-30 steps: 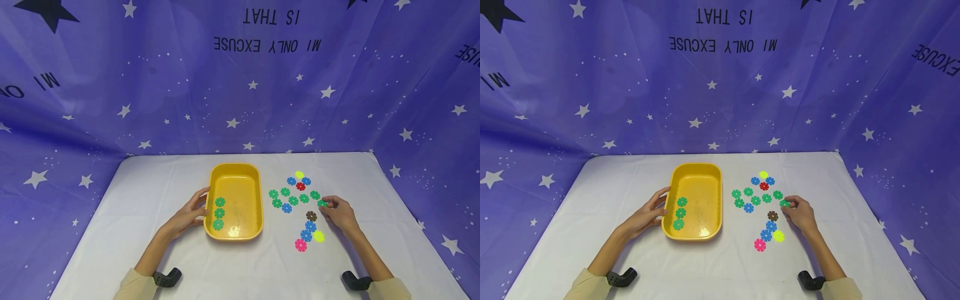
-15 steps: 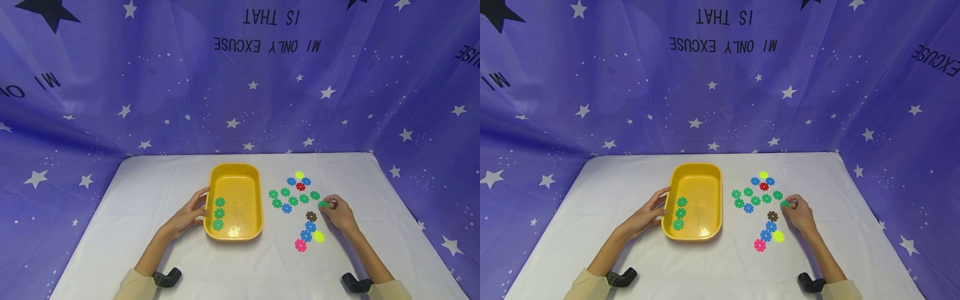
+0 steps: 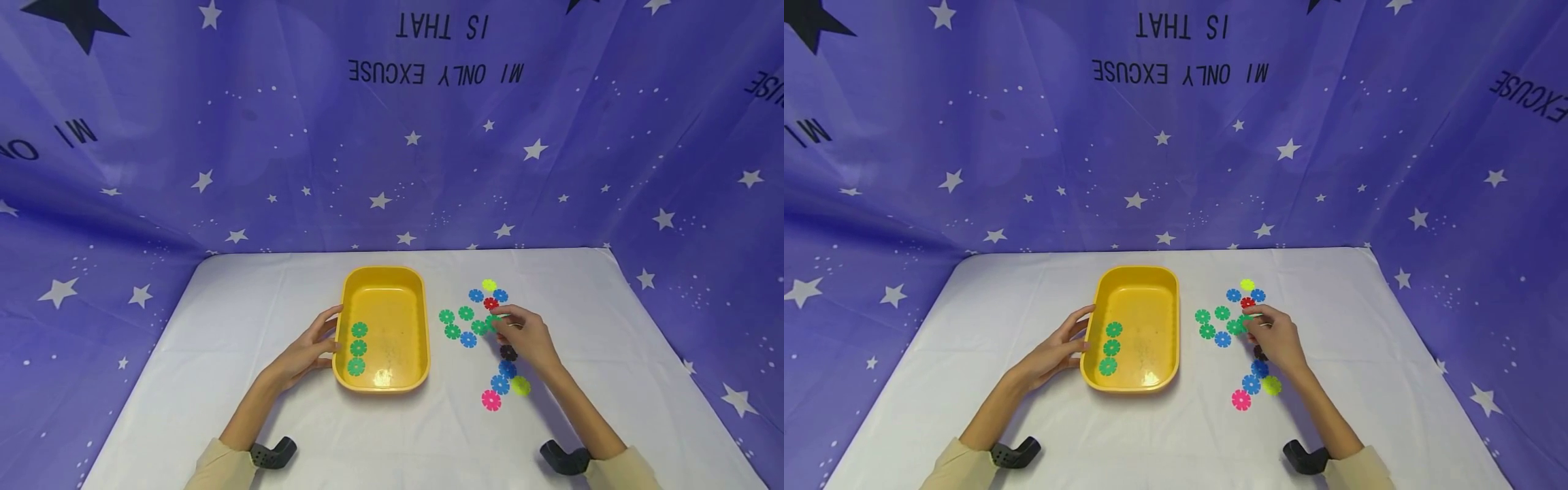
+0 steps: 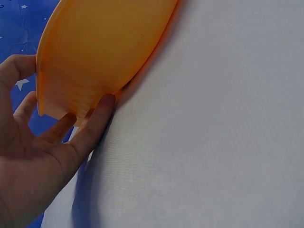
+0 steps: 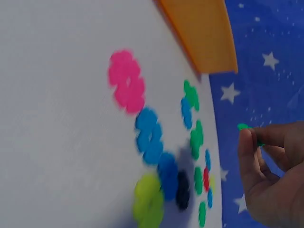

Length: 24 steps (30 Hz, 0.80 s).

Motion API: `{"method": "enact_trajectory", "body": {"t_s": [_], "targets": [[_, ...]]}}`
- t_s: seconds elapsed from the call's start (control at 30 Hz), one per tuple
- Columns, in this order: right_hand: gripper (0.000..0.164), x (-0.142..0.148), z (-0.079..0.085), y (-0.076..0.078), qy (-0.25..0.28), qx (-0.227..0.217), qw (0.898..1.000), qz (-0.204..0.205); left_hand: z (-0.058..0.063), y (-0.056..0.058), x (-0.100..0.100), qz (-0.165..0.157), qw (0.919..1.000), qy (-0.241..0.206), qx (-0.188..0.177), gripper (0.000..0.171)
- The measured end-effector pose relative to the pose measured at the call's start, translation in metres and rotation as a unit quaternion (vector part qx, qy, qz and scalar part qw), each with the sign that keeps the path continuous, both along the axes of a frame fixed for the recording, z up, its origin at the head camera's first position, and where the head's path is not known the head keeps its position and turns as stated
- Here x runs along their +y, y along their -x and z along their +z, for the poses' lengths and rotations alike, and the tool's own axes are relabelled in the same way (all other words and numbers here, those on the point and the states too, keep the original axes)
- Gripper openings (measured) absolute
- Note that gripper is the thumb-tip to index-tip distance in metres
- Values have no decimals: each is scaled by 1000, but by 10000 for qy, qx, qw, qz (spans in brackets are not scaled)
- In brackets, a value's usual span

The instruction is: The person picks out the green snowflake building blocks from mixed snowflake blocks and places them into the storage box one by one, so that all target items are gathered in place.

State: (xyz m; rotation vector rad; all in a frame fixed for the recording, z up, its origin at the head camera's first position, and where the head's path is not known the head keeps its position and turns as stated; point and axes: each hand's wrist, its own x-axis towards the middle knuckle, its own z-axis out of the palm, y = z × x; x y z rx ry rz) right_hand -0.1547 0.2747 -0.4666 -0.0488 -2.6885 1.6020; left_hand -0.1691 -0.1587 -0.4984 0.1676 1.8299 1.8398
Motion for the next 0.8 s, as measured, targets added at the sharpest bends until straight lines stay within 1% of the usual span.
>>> {"method": "enact_trajectory", "body": {"t_s": [0.2,0.3,0.4,0.5,0.8], "targets": [[27,-33,12,7,574,121,9968,552,1,-1,0,4,10000,39,30,77],[27,-50,16,12,850,101,9929,822,0,-1,0,27,10000,66,23,77],[27,-68,18,17,1083,-8,9891,1000,1,-1,1,30,10000,50,27,78],[26,-86,20,23,1123,-98,9876,1097,1,-1,1,24,10000,24,43,79],[25,-132,20,38,1137,-56,9836,1402,1,-1,1,-1,10000,18,64,78]]}}
